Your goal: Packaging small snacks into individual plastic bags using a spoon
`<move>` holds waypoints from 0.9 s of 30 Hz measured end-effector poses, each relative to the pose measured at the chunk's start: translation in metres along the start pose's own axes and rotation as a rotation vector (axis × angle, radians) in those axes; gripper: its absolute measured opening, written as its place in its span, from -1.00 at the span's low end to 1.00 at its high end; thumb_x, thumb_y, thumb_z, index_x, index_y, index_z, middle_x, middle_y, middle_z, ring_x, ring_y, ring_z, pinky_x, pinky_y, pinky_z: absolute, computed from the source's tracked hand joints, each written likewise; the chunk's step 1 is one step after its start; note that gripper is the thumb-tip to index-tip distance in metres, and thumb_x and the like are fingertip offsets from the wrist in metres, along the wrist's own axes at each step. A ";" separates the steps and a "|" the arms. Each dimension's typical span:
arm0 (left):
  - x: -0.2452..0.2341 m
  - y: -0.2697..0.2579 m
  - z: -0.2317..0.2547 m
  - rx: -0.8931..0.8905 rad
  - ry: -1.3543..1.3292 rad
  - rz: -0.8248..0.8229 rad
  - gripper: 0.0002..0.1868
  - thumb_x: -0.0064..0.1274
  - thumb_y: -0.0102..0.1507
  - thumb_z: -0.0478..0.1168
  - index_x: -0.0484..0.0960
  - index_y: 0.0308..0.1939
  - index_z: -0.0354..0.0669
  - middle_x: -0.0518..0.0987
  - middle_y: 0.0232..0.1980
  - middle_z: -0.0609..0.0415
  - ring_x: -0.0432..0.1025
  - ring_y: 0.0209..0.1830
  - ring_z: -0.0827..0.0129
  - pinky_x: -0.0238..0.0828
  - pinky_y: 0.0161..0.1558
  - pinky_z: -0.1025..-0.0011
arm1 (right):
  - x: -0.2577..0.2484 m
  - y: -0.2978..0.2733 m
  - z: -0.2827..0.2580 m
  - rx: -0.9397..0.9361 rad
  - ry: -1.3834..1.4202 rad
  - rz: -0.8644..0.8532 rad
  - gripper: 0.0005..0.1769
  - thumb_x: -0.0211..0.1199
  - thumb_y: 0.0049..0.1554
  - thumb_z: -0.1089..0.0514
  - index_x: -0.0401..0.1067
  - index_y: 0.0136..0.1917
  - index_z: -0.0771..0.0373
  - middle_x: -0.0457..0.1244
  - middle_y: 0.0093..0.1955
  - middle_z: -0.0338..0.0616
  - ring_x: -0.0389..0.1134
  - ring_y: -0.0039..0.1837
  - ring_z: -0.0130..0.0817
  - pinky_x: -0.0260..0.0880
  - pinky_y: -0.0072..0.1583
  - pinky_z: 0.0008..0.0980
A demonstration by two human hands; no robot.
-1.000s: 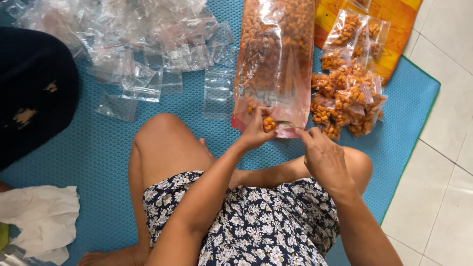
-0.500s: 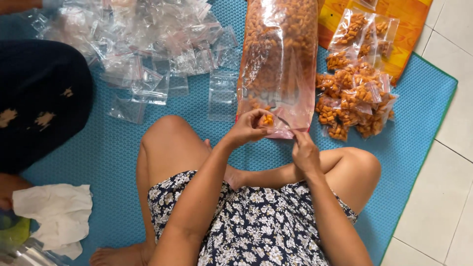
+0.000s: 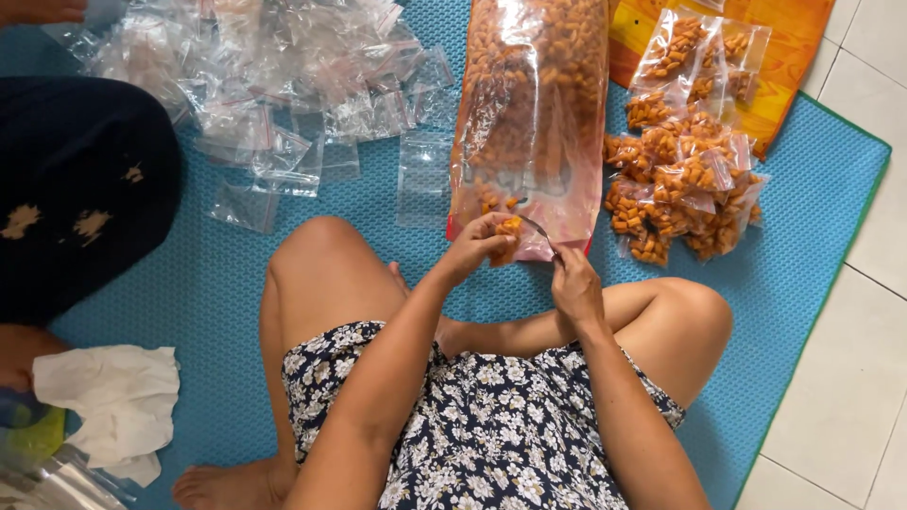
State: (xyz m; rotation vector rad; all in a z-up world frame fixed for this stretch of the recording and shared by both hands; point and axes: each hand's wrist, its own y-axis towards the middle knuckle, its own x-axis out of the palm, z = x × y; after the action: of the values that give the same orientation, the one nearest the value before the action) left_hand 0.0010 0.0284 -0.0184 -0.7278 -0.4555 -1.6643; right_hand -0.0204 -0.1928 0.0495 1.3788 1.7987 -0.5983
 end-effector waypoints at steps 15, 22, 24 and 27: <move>-0.018 0.013 -0.019 -0.034 0.089 0.181 -0.77 -0.02 0.25 -0.36 0.53 -0.04 -0.39 0.55 -0.52 -0.19 0.46 -0.70 0.20 0.44 -0.75 0.32 | -0.007 0.004 -0.018 0.030 0.072 0.083 -0.63 0.11 0.21 0.33 0.49 0.27 0.23 0.32 -0.01 -0.01 0.41 0.12 0.04 0.41 0.16 -0.13; -0.021 0.025 -0.034 0.000 0.136 0.218 -0.82 0.02 0.29 -0.33 0.51 -0.11 -0.43 0.52 -0.58 -0.17 0.43 -0.75 0.22 0.42 -0.79 0.31 | -0.008 0.005 -0.018 0.053 0.069 0.063 -0.61 0.10 0.21 0.32 0.49 0.28 0.19 0.32 0.00 -0.03 0.42 0.12 0.01 0.41 0.15 -0.15; -0.035 0.033 -0.054 0.023 0.152 0.231 -0.83 0.03 0.30 -0.31 0.53 -0.13 -0.41 0.52 -0.59 -0.16 0.44 -0.76 0.23 0.42 -0.79 0.30 | -0.007 0.005 -0.016 0.047 0.073 0.058 -0.60 0.10 0.20 0.33 0.49 0.28 0.19 0.32 0.00 -0.03 0.42 0.12 0.01 0.41 0.15 -0.15; -0.044 0.039 -0.072 0.039 0.124 0.273 -0.81 0.09 0.32 -0.27 0.52 -0.12 -0.38 0.53 -0.58 -0.17 0.45 -0.75 0.22 0.42 -0.79 0.31 | -0.004 0.006 -0.010 0.009 0.080 0.061 -0.60 0.10 0.20 0.34 0.48 0.29 0.21 0.32 0.01 0.00 0.41 0.12 0.03 0.41 0.16 -0.16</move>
State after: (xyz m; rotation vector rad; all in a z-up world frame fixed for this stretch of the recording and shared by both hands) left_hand 0.0282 0.0050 -0.1044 -0.6240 -0.2853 -1.4309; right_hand -0.0172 -0.1853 0.0591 1.4769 1.8110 -0.5261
